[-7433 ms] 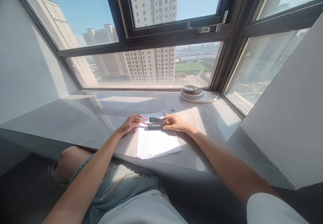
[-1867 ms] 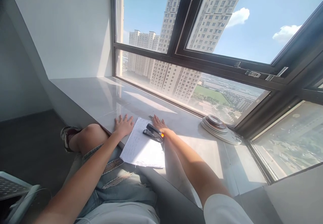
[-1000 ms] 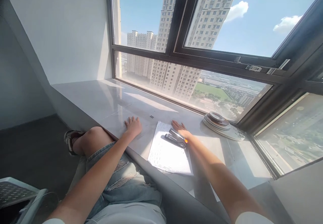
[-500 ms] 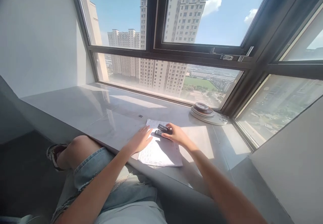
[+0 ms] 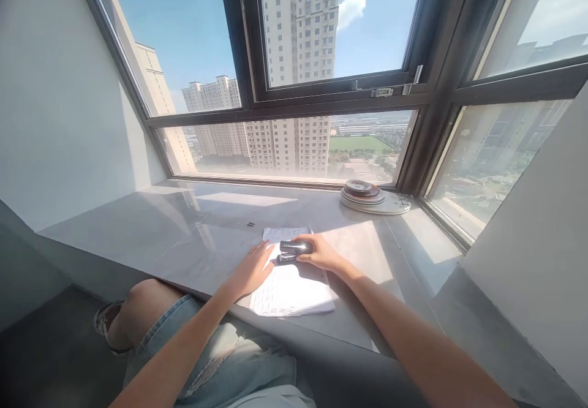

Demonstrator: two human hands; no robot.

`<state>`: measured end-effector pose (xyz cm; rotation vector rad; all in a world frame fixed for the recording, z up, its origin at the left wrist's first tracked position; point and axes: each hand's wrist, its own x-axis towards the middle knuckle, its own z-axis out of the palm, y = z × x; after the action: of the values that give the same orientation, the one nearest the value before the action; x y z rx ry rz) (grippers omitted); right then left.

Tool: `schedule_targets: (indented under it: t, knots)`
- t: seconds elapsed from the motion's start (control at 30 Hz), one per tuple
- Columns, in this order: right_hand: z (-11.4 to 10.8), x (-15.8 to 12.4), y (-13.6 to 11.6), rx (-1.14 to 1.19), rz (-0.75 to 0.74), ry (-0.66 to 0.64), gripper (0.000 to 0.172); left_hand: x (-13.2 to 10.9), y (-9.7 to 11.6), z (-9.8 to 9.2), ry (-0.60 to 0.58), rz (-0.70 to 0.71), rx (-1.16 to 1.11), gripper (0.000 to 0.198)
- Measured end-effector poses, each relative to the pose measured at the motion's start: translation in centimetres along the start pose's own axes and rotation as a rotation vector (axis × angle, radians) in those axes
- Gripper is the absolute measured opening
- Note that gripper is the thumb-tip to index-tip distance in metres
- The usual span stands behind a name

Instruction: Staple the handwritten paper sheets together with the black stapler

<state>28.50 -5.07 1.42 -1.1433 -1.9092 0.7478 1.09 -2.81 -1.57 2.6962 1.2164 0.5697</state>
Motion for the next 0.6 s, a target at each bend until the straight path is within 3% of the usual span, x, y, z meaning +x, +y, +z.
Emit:
schedule_targets:
  t: [0.17, 0.37, 0.6]
  knots:
    - [0.1, -0.1, -0.8, 0.094, 0.008, -0.039, 0.043, -0.1, 0.5, -0.3, 0.002, -0.03, -0.004, 0.05]
    - [0.2, 0.6, -0.2, 0.031, 0.076, 0.177, 0.054, -0.3, 0.4, -0.3, 0.043, 0.003, -0.028, 0.047]
    - [0.1, 1.2, 2.2, -0.161, 0.125, 0.312, 0.037, -0.3, 0.7, -0.8, 0.055, 0.042, -0.036, 0.045]
